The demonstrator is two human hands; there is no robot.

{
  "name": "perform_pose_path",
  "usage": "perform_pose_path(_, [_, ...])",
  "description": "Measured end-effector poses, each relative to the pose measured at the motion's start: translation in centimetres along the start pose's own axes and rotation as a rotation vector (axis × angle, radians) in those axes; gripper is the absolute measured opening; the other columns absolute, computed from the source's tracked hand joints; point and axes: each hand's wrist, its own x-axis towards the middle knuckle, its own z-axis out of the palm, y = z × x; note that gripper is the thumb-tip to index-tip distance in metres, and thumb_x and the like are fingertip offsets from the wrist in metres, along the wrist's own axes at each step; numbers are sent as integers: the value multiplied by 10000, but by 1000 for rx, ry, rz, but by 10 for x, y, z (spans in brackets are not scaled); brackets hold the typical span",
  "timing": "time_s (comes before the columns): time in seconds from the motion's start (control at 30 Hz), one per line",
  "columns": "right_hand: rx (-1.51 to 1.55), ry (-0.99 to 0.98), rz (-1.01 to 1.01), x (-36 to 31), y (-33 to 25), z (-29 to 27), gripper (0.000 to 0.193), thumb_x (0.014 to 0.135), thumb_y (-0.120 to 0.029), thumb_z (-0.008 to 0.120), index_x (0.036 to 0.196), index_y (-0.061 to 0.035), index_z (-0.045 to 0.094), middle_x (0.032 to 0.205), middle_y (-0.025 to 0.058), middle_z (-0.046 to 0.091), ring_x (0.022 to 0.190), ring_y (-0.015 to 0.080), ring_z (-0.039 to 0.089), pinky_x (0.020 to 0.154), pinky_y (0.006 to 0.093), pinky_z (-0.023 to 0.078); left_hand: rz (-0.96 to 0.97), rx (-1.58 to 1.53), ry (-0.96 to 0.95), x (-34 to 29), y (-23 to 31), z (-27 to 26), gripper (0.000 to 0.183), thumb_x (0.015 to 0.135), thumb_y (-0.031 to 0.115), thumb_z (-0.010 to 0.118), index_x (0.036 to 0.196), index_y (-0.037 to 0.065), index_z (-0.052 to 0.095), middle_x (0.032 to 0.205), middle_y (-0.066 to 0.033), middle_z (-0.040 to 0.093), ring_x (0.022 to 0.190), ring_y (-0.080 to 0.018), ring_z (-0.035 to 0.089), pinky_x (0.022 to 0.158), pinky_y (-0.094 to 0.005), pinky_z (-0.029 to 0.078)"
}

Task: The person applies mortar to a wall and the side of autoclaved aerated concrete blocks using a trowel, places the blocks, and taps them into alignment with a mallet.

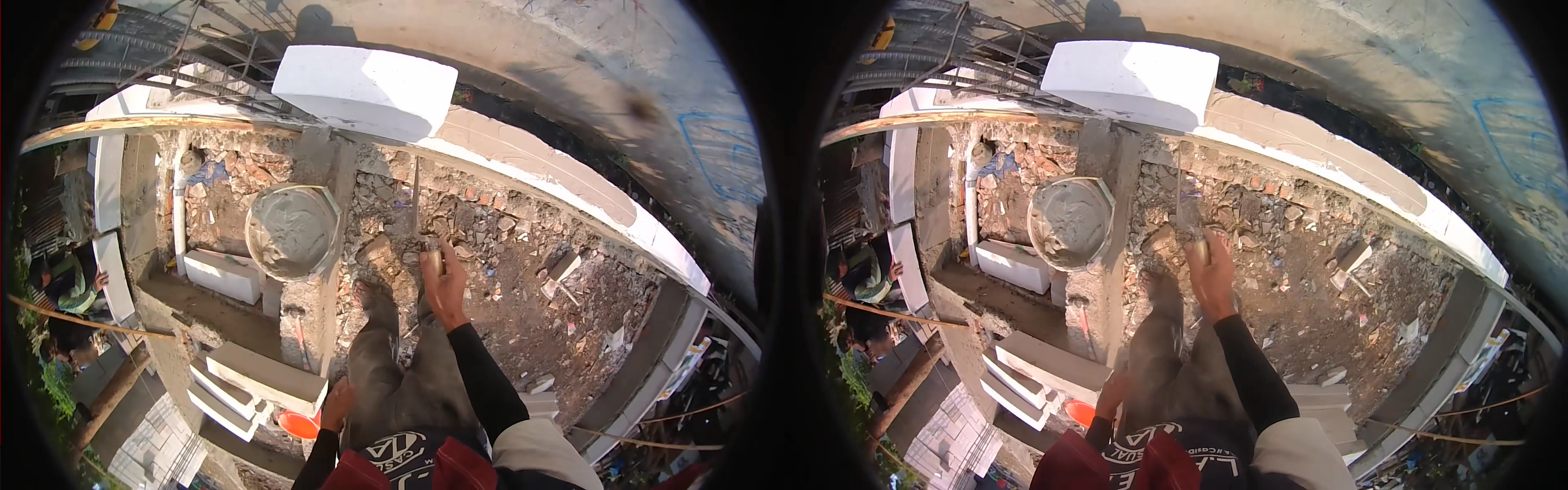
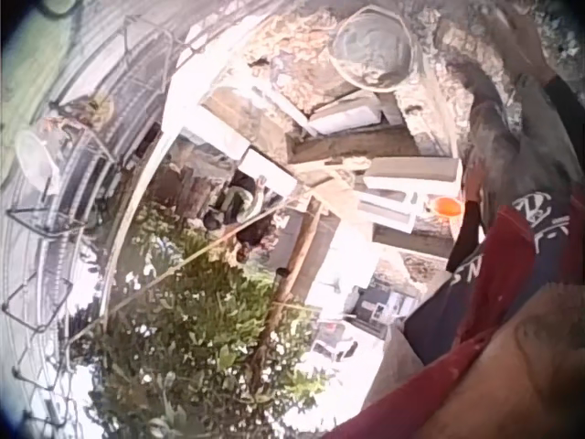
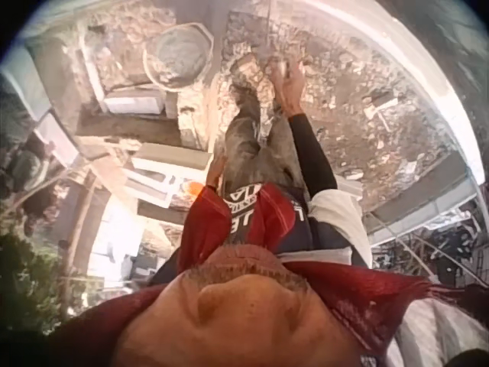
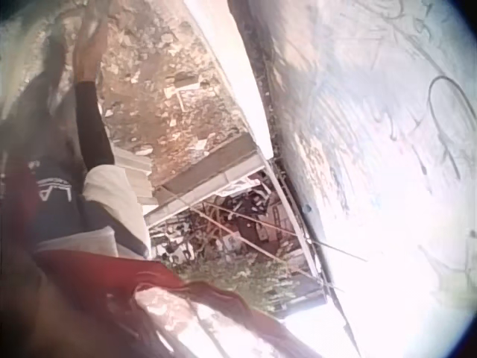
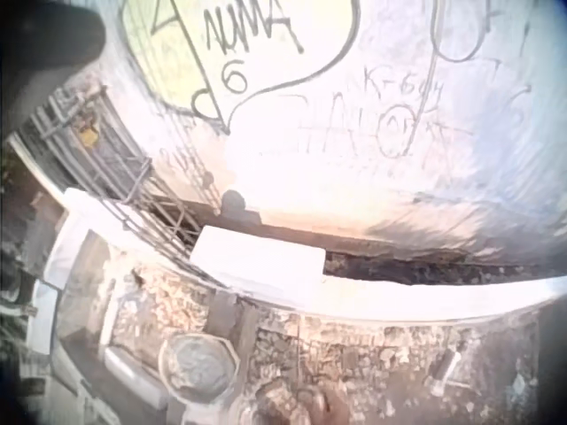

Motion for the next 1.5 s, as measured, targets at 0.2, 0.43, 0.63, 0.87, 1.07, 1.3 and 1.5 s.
perform_pose_path(0.2, [-311, -318, -354, -34, -74, 43, 336, 991, -225, 653, 1264, -29, 652, 979, 200, 716, 870, 382, 714, 709, 461, 566, -225, -46, 76, 4, -46, 29, 816, 915, 515, 718, 1533, 53, 453, 1527, -197, 508, 1431, -381, 457, 1164, -454, 391])
perform_pose_path(0.43, [-852, -730, -744, 12, -107, 193, 225, 983, -259, 606, 1006, -38, 644, 885, 197, 708, 760, 408, 710, 667, 514, 567, -418, 224, 8, -2, -32, 73, 1025, 838, 620, 727, 1651, 257, 220, 1729, -144, 123, 1553, -491, 158, 1133, -771, 268])
perform_pose_path(0.63, [-983, -681, -904, -6, -79, 274, 230, 969, -235, 597, 905, -21, 650, 809, 187, 701, 749, 409, 711, 686, 506, 576, -440, 3, 66, -12, -28, 58, 983, 841, 572, 743, 1634, 229, 274, 1710, -158, 182, 1541, -513, 171, 1125, -758, 290])
perform_pose_path(0.87, [-693, -973, -431, 7, -59, 276, 322, 980, -318, 599, 888, -19, 675, 765, 151, 704, 659, 305, 704, 590, 431, 533, -457, -1, 39, -13, -19, 30, 980, 837, 546, 758, 1632, 226, 281, 1705, -160, 195, 1534, -514, 188, 1138, -735, 287])
perform_pose_path(1.07, [-70, -1181, 485, -5, -40, 246, 375, 1014, -409, 620, 1002, -38, 677, 714, 24, 585, 525, 104, 518, 474, 293, 415, -405, 48, 84, -6, -33, 22, 975, 839, 541, 759, 1627, 222, 283, 1706, -155, 198, 1532, -514, 199, 1137, -738, 282])
perform_pose_path(1.3, [284, -1097, 322, -38, -22, 213, 318, 1081, -341, 566, 1065, -40, 668, 704, -24, 567, 527, 53, 491, 478, 252, 387, -420, 161, 38, -1, -28, 8, 974, 837, 542, 764, 1624, 221, 288, 1699, -148, 219, 1527, -502, 217, 1143, -706, 313])
perform_pose_path(1.5, [442, -976, 362, -19, -12, 192, 281, 1080, -296, 573, 1064, -39, 685, 687, -42, 529, 545, 44, 487, 503, 244, 388, -313, 323, 44, 7, -25, 22, 956, 836, 535, 773, 1604, 191, 317, 1668, -167, 268, 1506, -467, 276, 1101, -689, 376])
